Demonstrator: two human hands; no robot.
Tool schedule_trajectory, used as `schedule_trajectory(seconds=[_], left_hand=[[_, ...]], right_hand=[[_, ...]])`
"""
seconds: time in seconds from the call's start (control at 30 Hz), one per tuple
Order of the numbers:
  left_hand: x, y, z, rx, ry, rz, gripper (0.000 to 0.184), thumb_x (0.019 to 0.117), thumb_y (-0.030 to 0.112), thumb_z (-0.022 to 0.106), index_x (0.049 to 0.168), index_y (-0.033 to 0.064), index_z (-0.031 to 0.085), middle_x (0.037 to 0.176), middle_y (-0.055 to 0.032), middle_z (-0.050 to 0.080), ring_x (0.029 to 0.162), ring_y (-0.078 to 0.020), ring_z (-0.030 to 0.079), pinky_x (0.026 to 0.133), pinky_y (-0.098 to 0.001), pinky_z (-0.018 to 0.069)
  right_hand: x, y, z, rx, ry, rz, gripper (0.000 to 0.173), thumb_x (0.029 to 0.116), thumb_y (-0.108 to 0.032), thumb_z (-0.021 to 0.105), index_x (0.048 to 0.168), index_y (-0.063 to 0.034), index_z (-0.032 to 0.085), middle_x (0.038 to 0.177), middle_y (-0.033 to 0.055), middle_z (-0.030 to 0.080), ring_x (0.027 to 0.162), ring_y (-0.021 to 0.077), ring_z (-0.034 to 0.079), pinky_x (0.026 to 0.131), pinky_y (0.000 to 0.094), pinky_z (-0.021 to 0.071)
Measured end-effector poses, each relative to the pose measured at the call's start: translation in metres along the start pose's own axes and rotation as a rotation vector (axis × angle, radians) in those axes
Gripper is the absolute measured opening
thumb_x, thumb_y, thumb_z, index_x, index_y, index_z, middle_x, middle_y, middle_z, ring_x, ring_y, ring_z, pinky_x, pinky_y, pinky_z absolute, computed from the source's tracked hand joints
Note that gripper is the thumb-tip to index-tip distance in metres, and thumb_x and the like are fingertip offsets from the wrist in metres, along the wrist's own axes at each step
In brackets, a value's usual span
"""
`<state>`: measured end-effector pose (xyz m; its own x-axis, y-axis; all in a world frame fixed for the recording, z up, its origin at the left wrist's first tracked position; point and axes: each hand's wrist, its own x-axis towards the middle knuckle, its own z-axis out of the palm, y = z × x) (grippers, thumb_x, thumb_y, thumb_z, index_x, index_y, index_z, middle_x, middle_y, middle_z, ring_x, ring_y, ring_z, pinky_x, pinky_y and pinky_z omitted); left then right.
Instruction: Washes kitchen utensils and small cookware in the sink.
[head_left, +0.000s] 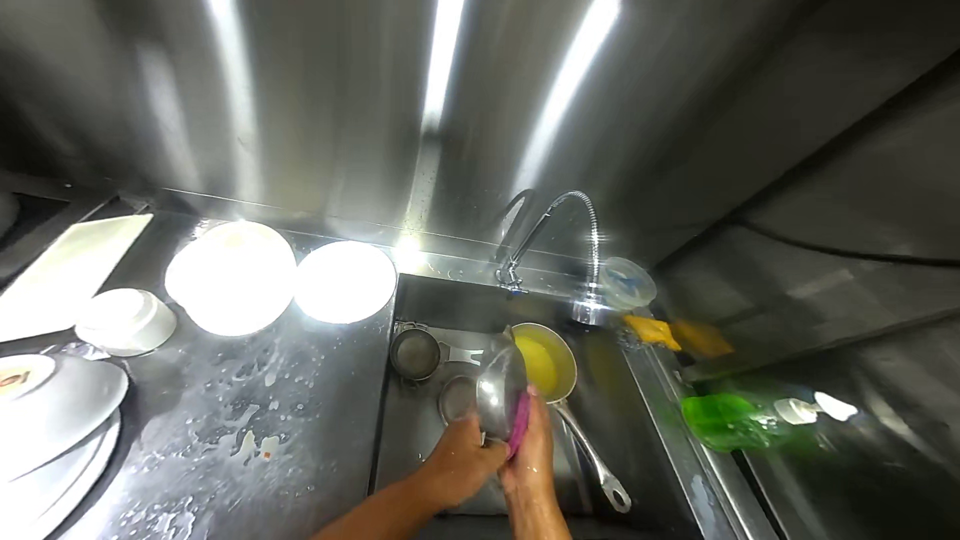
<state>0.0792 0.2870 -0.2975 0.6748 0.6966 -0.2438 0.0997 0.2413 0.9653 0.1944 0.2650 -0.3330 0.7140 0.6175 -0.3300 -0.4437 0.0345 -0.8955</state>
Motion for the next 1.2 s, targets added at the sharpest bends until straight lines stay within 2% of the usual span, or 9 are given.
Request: schedule_trajectory(seconds=[0.13,0.3,0.4,0.53,0.67,0.8,0.9,1.03,1.2], left_hand=[[-0.022,-0.013,-0.009,-0.053,0.072,0.047,0.063,0.0868,-0.006,0.057,0.145,-0.0147,0.034,0.133,-0.0225,0.058,0.122,-0.0159,0.060,0.105,-0.0313,0.0497],[-0.036,-0.029,-0.018,-0.317,0.012,0.147,0.065,0.0814,-0.010,0.057,0.142,-0.0095,0.032,0.122,-0.0064,0.063,0.110,-0.0061,0.064,0.097,-0.0283,0.0551],[-0.029,-0.031,-0.032,-0.337,-0.070,0.211,0.053,0.0890,0.002,0.065,0.135,-0.0015,0.040,0.111,0.0073,0.068,0.101,-0.0004,0.066,0.092,-0.0261,0.0565],[-0.027,-0.028,-0.036,-0.385,-0.227,0.124,0.071,0.0770,-0.013,0.050,0.144,-0.0015,0.027,0.123,-0.0012,0.063,0.111,-0.0095,0.066,0.096,-0.0342,0.0561],[-0.030,-0.029,-0.029,-0.208,-0.118,0.040,0.034,0.0845,-0.006,0.060,0.117,0.0035,0.054,0.096,0.0103,0.069,0.090,0.0021,0.066,0.085,-0.0221,0.0563],[-0.021,-0.031,-0.013,-0.397,-0.064,0.010,0.061,0.0737,-0.016,0.049,0.133,-0.0024,0.042,0.111,0.0002,0.067,0.103,-0.0069,0.067,0.092,-0.0307,0.0569],[-0.017,-0.032,0.009,-0.707,0.116,-0.044,0.064,0.0655,-0.020,0.046,0.126,0.0017,0.043,0.103,-0.0026,0.070,0.096,-0.0112,0.070,0.085,-0.0326,0.0597],[-0.002,-0.045,0.026,-0.806,0.224,-0.110,0.046,0.0763,-0.018,0.043,0.116,0.0048,0.046,0.089,-0.0021,0.070,0.080,-0.0099,0.071,0.074,-0.0278,0.0606],[0.016,-0.031,0.048,-0.787,0.248,-0.162,0.059,0.0684,-0.021,0.045,0.123,0.0009,0.041,0.100,-0.0095,0.068,0.089,-0.0180,0.071,0.078,-0.0370,0.0623]], right_hand=[[0.000,-0.016,0.003,-0.284,0.049,-0.239,0.050,0.1042,-0.019,0.050,0.147,0.0062,0.042,0.130,0.0187,0.059,0.110,0.0142,0.061,0.093,0.0295,0.0519],[-0.015,-0.023,-0.002,-0.936,-0.310,-0.814,0.060,0.1008,-0.041,0.048,0.137,0.0051,0.061,0.143,0.0258,0.057,0.136,0.0440,0.052,0.112,0.0618,0.0396],[-0.032,-0.017,0.006,-1.031,-0.563,-1.175,0.055,0.1109,-0.048,0.026,0.135,-0.0183,0.065,0.147,0.0049,0.060,0.143,0.0286,0.049,0.119,0.0584,0.0323],[0.017,-0.037,-0.001,-1.021,-0.536,-1.123,0.041,0.1039,-0.025,0.042,0.123,-0.0071,0.074,0.134,0.0096,0.068,0.136,0.0358,0.055,0.115,0.0632,0.0356],[-0.017,-0.020,0.003,-1.040,-0.642,-1.311,0.027,0.1007,-0.023,0.051,0.103,-0.0173,0.078,0.116,-0.0011,0.075,0.126,0.0241,0.063,0.114,0.0573,0.0408],[0.027,-0.024,-0.032,-0.880,-0.422,-0.925,0.046,0.1084,-0.028,0.036,0.119,-0.0020,0.073,0.131,0.0128,0.069,0.133,0.0313,0.058,0.116,0.0549,0.0377],[0.015,-0.011,-0.047,-0.701,-0.181,-0.411,0.055,0.1071,-0.042,0.038,0.143,-0.0035,0.055,0.140,0.0160,0.060,0.122,0.0266,0.060,0.099,0.0505,0.0492],[-0.025,0.040,-0.055,-0.796,-0.119,-0.755,0.071,0.0994,-0.058,0.050,0.127,0.0049,0.066,0.144,0.0320,0.054,0.140,0.0502,0.045,0.115,0.0603,0.0372],[0.065,-0.025,-0.077,-0.484,0.078,-0.456,0.035,0.1019,-0.013,0.057,0.130,0.0064,0.059,0.116,0.0186,0.069,0.096,0.0194,0.069,0.085,0.0406,0.0574]])
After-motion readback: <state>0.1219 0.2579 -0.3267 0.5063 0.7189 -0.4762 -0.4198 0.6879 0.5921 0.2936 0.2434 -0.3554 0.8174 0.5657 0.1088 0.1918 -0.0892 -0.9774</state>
